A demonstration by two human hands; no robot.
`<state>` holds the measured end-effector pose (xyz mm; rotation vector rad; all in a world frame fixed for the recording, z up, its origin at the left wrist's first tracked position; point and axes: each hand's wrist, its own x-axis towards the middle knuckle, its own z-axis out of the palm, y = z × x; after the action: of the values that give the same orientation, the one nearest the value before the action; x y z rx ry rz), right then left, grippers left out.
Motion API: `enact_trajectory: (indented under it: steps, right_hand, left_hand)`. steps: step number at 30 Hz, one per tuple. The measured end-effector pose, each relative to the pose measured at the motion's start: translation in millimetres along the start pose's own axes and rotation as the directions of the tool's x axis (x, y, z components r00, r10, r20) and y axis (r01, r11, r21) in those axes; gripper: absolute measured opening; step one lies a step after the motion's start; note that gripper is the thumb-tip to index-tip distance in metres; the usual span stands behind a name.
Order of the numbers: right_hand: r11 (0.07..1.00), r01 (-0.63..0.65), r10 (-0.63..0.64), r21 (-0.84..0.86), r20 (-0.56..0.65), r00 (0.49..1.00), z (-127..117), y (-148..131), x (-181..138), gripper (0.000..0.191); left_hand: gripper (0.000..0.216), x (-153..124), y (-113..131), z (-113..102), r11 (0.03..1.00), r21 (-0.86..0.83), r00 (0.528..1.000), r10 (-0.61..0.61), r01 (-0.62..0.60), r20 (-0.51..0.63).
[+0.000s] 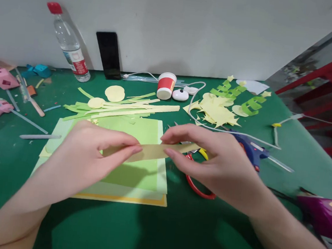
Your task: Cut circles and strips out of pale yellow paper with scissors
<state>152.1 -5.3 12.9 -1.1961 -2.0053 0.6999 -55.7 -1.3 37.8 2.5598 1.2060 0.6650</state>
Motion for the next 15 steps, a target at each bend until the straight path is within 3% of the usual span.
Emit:
enact_trajectory:
  steps: [5, 15]
  right_hand:
    - [0.999, -0.03, 0.029, 0.019, 0.052, 0.998, 7.5, -7.0, -0.3, 0.014]
    - [0.993, -0.106, 0.095, 0.056, 0.166, 0.982, 6.0, -2.7, -2.1, 0.012]
  left_hand:
    - [0.009, -1.7, 3.9, 13.0, 0.999, -0.045, 0.996, 0.02, -0.016, 0.088]
    - [0.016, 0.3, 8.3, 21.8, 0.998, -0.049, 0.996, 0.047, -0.043, 0.076]
